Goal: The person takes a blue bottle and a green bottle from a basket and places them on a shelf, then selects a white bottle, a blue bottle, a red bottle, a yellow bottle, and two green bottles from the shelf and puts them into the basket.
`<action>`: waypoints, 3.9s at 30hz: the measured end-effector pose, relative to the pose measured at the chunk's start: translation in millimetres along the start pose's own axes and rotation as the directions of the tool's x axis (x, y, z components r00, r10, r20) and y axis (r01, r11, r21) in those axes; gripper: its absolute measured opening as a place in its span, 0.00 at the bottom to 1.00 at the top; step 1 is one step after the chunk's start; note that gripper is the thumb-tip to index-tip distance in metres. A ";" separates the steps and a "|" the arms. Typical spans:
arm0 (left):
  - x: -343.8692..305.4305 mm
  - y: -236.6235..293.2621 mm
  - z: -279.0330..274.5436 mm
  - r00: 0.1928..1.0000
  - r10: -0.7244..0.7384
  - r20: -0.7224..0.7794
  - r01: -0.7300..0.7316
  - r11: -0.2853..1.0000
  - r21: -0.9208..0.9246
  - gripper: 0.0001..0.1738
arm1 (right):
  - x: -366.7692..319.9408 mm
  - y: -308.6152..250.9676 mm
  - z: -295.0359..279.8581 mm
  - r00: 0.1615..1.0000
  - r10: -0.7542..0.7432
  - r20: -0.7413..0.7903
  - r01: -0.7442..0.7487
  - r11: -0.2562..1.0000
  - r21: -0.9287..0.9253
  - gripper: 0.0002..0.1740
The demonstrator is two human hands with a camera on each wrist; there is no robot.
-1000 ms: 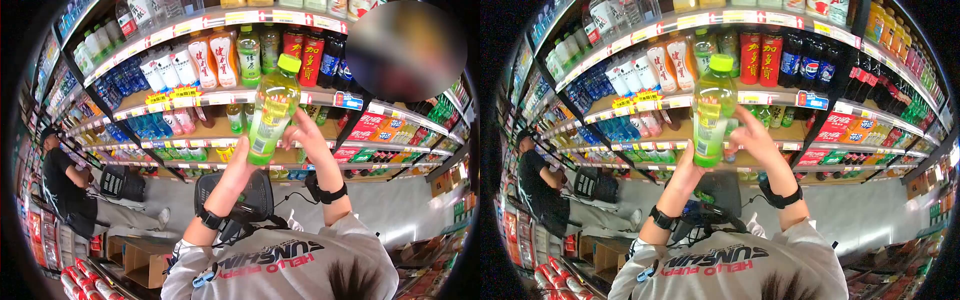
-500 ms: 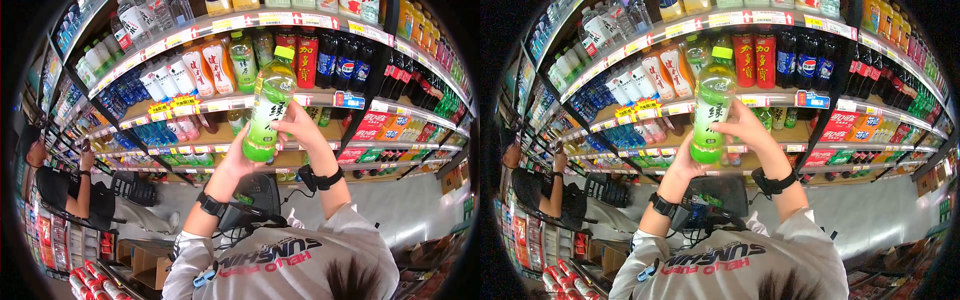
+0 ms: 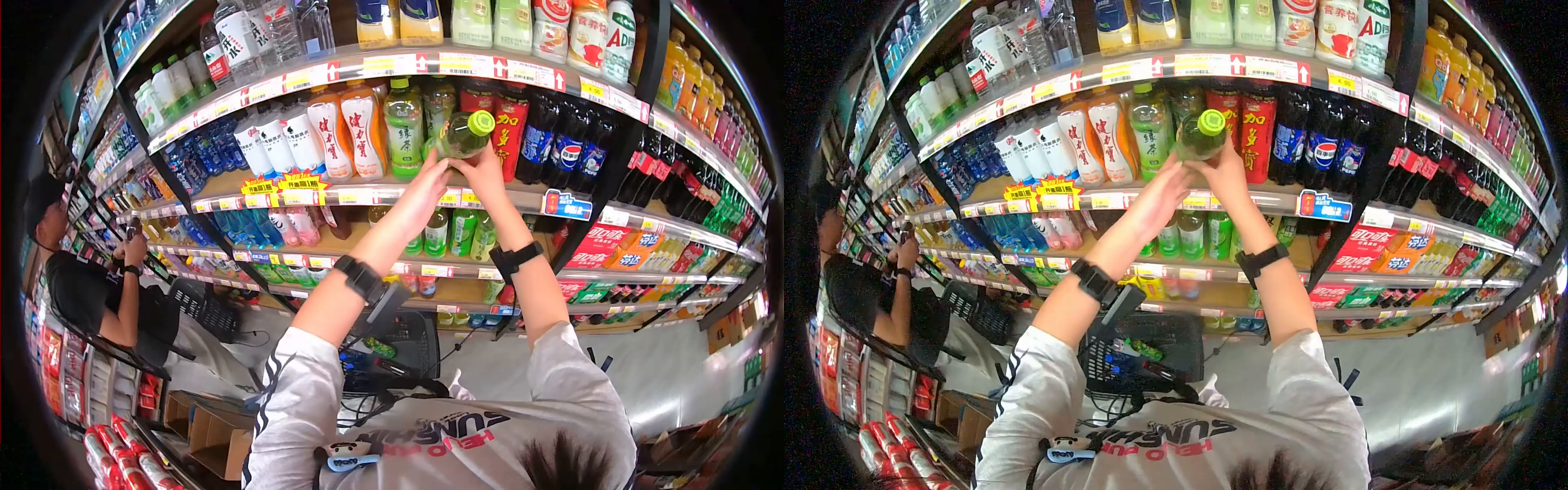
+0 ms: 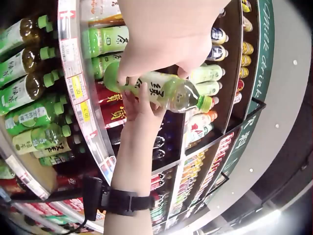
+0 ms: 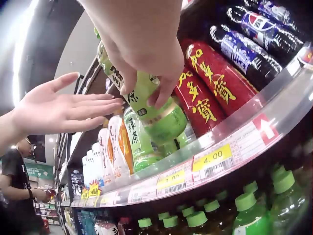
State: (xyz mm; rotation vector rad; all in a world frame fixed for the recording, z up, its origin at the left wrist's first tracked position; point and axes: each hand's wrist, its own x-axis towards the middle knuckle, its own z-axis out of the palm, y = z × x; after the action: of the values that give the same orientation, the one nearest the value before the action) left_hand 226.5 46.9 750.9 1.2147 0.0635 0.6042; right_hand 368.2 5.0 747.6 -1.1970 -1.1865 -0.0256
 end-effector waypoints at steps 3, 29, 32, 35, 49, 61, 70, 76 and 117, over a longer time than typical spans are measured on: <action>14.5 -5.0 -2.7 0.994 -0.038 -0.106 0.049 0.994 0.100 0.45 | 10.0 10.6 9.5 1.000 0.025 -0.018 -0.027 0.995 -0.094 0.35; -98.5 -177.0 -140.9 0.872 -0.424 -0.246 0.460 0.881 0.110 0.20 | -119.2 40.7 85.7 0.994 0.018 -0.111 -0.023 0.999 -0.044 0.36; -186.8 -257.3 -196.3 0.659 -0.482 -0.577 0.570 0.821 -0.035 0.16 | -222.1 79.3 111.2 0.934 0.153 0.323 -0.029 0.934 -0.357 0.34; -309.5 -321.7 -263.9 0.198 -0.741 -0.642 0.841 0.465 -0.278 0.17 | -369.8 159.0 110.8 0.502 0.388 0.773 -0.113 0.916 -0.386 0.28; -454.0 -454.7 -377.6 0.130 -0.820 -0.557 0.854 0.378 -0.358 0.16 | -601.3 243.7 212.2 0.033 0.862 0.505 -0.804 0.323 -0.499 0.11; -516.5 -531.7 -507.9 -0.321 -0.773 -0.547 0.349 0.441 -0.827 0.34 | -759.6 399.9 457.7 -0.299 0.810 0.505 -0.755 0.123 -0.645 0.21; -535.1 -547.8 -506.3 -0.173 -0.812 -0.557 0.248 0.511 -0.823 0.27 | -758.0 407.7 539.4 -0.666 0.618 0.418 -0.499 0.047 -0.865 0.31; -508.4 -515.9 -501.6 -0.315 -0.809 -0.496 0.083 0.497 -0.864 0.11 | -791.2 409.2 516.4 -0.605 0.654 0.455 -0.730 -0.227 -0.645 0.21; -310.1 4.0 -137.7 0.775 -0.524 -0.353 0.450 0.850 -0.273 0.35 | -192.7 -165.2 165.5 0.658 0.251 0.710 -0.414 0.908 0.062 0.39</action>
State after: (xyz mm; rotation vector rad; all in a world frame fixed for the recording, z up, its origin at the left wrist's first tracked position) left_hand -85.7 20.7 620.8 0.8278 0.6634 0.3840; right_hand 73.7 -53.0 706.2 -1.2444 -1.5338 0.8981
